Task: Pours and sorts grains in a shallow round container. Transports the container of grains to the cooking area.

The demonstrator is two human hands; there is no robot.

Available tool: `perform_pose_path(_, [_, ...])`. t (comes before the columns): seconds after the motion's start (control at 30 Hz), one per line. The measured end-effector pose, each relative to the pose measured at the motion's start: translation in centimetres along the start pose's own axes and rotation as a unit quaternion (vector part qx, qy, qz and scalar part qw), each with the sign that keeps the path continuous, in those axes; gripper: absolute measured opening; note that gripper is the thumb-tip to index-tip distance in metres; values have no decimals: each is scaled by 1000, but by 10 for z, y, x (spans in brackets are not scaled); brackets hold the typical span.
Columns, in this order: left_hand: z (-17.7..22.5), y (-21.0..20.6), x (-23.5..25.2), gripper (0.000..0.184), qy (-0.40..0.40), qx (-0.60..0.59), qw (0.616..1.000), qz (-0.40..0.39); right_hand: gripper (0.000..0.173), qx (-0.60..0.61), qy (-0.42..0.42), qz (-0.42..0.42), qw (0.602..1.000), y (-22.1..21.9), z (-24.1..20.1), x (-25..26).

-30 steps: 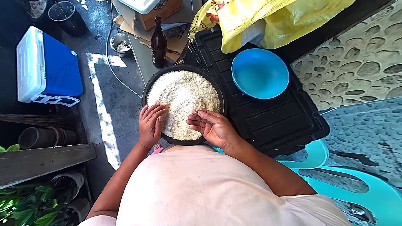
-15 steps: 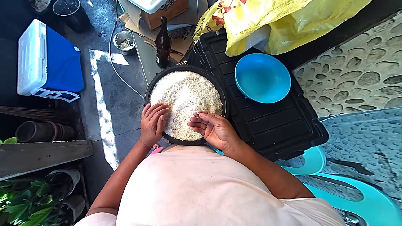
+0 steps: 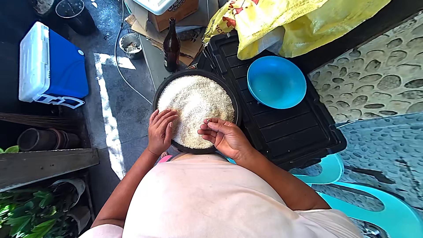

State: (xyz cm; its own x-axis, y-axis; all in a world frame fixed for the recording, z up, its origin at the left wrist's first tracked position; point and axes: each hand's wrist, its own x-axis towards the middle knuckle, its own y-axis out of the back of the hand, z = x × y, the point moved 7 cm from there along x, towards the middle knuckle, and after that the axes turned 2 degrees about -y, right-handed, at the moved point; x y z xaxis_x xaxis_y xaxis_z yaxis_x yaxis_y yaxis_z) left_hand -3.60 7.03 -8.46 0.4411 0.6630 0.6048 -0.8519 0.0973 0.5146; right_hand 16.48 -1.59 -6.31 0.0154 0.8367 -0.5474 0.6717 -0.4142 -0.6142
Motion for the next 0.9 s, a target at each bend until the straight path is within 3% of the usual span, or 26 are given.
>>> perform_pose_path(0.17, [-1,0,-1,49,-1,2,1000,-3,19,-51,42,-26,997,-2,-4,0])
perform_pose_path(0.23, [-1,0,-1,49,-1,3,1000,-2,16,-118,99,-50,987,-6,-13,-3])
perform_pose_path(0.3, [-1,0,-1,49,-2,2,1000,-2,14,-241,202,-74,946,-13,-28,-9])
perform_pose_path(0.37, [0,1,-1,49,-3,2,1000,-1,13,-426,337,-69,837,-21,-44,-16])
perform_pose_path(0.47, [0,0,0,49,-5,4,1000,-3,13,-654,490,-2,576,-29,-53,-18])
perform_pose_path(0.53, [-1,0,0,49,-5,4,1000,0,13,-704,520,20,482,-30,-54,-13])
perform_pose_path(0.63, [0,1,0,47,-5,6,1000,3,11,-718,522,25,459,-29,-55,-8])
perform_pose_path(0.9, [0,1,1,47,-7,3,1000,-12,10,-706,500,52,499,-23,-51,-8])
